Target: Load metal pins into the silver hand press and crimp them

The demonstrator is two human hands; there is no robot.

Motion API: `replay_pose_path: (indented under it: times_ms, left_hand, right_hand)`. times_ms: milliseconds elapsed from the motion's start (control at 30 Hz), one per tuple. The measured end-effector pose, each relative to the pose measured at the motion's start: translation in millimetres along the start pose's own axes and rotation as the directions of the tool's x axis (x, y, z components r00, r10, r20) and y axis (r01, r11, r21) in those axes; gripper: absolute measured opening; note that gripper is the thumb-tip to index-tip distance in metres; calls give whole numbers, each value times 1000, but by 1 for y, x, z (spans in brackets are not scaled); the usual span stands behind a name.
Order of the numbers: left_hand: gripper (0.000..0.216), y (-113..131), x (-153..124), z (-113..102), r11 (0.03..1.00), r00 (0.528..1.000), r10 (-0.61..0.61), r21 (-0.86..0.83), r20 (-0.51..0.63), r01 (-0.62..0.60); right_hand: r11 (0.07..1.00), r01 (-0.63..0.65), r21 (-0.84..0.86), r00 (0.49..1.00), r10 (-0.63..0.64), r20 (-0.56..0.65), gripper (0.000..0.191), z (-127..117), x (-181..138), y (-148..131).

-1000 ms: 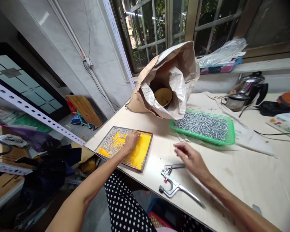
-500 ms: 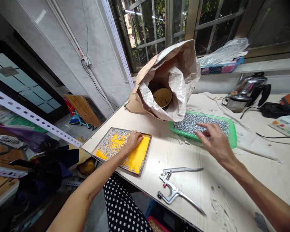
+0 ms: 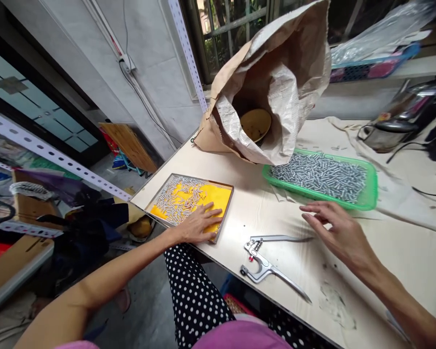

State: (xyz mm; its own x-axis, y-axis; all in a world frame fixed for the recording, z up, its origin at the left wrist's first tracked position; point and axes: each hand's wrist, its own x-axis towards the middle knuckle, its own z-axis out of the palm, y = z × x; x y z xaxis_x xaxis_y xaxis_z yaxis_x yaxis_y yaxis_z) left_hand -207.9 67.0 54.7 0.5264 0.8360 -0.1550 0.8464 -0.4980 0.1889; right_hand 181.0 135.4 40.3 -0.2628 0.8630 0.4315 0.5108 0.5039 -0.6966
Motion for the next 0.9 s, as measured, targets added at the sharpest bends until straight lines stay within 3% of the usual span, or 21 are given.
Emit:
replay_pose_path:
  times_ms: [67,133,200,267,333,400,500,667,767,900]
  left_hand:
    - [47,-8,-7,4,996,996,-84,41,-9,84]
    - [49,-25,-12,6,956,958,-276,80,-78,282]
    - [57,-46,-16,9,845,844,-516,77,-145,529]
    - [68,-63,-18,13,709,708,-694,42,-136,703]
    - [74,-71,-17,20,650,649,-755,22,-93,760]
    - [77,-68,-12,28,680,679,-730,18,-78,733]
    - [75,-51,-2,34,775,775,-627,38,-82,631]
    - [68,-26,-5,27,880,889,-458,132,-18,456]
    - [60,-24,-19,21,878,899,-430,195,-82,438]
    - [44,-33,-19,10,855,857,-405,198,-319,479]
  right_hand:
    - [1000,-1,12,1000,1,3,30,4,-3,0]
    - [1000,-3,23,1000,3,9,30,8,-7,-2]
    - [999,-7,32,1000,7,15,29,11,-12,-3]
    - [999,-14,34,1000,14,26,28,13,-19,-4]
    - [999,-21,33,999,20,44,27,16,-27,-4]
    - [999,-26,31,997,24,67,26,18,-36,-4]
    - [999,-30,16,996,28,89,25,21,-45,-5]
    - [999,-42,11,995,41,89,27,18,-56,-7]
    - [998,-64,14,995,63,81,29,13,-62,-7]
    - [997,-79,16,994,77,78,29,9,-69,-9]
